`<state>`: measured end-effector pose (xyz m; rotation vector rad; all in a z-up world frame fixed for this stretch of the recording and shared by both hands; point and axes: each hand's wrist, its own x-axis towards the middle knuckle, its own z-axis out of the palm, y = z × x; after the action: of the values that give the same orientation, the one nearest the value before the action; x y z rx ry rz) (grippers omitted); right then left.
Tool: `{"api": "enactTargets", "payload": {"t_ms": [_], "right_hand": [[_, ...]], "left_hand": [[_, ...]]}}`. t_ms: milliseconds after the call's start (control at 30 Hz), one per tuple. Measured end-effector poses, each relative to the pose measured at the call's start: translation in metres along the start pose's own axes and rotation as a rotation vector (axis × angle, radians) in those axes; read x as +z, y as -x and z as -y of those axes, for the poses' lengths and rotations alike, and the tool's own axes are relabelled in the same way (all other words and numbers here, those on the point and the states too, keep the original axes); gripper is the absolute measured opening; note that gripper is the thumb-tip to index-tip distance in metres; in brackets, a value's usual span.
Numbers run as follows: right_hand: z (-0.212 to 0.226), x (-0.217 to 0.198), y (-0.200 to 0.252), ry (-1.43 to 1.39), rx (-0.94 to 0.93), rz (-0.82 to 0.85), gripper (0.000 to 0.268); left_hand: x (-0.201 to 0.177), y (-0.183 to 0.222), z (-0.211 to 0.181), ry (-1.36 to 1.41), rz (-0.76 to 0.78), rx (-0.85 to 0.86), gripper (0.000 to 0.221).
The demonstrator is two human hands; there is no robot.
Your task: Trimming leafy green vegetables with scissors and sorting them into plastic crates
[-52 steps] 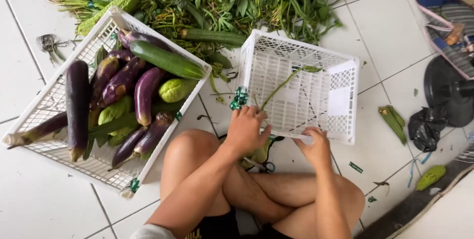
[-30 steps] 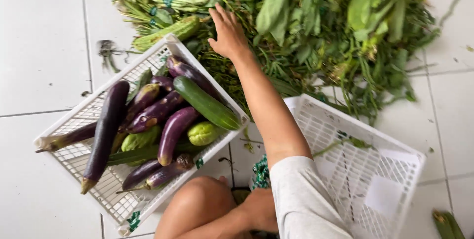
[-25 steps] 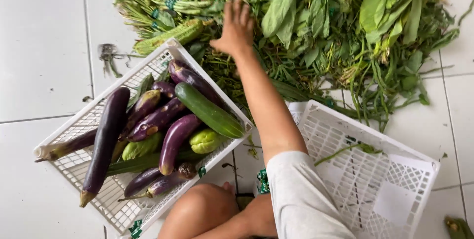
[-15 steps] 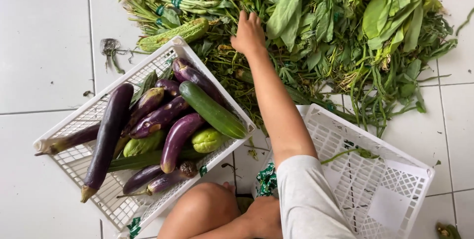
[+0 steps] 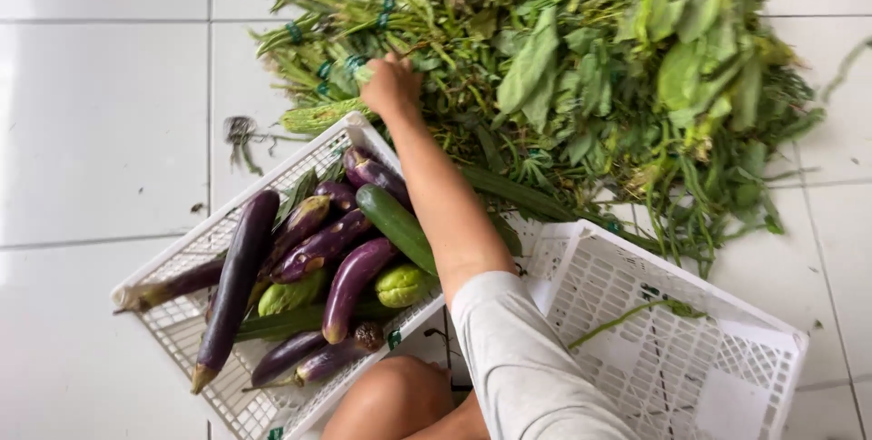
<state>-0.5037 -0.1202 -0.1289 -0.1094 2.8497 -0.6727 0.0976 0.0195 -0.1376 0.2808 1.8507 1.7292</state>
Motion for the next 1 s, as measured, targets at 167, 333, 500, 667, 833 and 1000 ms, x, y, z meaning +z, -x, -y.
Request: {"api": "enactTargets", "payload": {"t_ms": [167,333,500,667,833,1000], "right_hand": [[-0.003,-0.075,0.073,-0.137,-0.058,-0.384,0.033],[-0.045,-0.179,0.224,-0.531,-0.088,-0.626,0.035],[-0.060,-0.198,0.486,-0.645,-0.005,-0.547,0.039],[-0.129,-0.109,0.672,-0.627,0.015,-0.508,0.046],[-0.132,-0.106,0.750,-0.684,0.082,-0.245,0.042],[-0.232,-0.027,0.744,-0.514,0.355,0.087,0.055]], "left_hand": [[-0.046,-0.034,-0.037,0.205,-0.048,0.029,0.027],[-0.086,-0.088,-0.089,0.290,-0.166,0.153,0.019],[-0.102,-0.071,-0.133,0.634,-0.271,0.165,0.056],[-0.095,-0.002,-0.168,0.453,0.144,0.241,0.024],[-0.084,0.042,-0.153,0.031,0.228,0.162,0.034],[-0.099,0.110,-0.220,-0.066,0.035,0.260,0.045]]}}
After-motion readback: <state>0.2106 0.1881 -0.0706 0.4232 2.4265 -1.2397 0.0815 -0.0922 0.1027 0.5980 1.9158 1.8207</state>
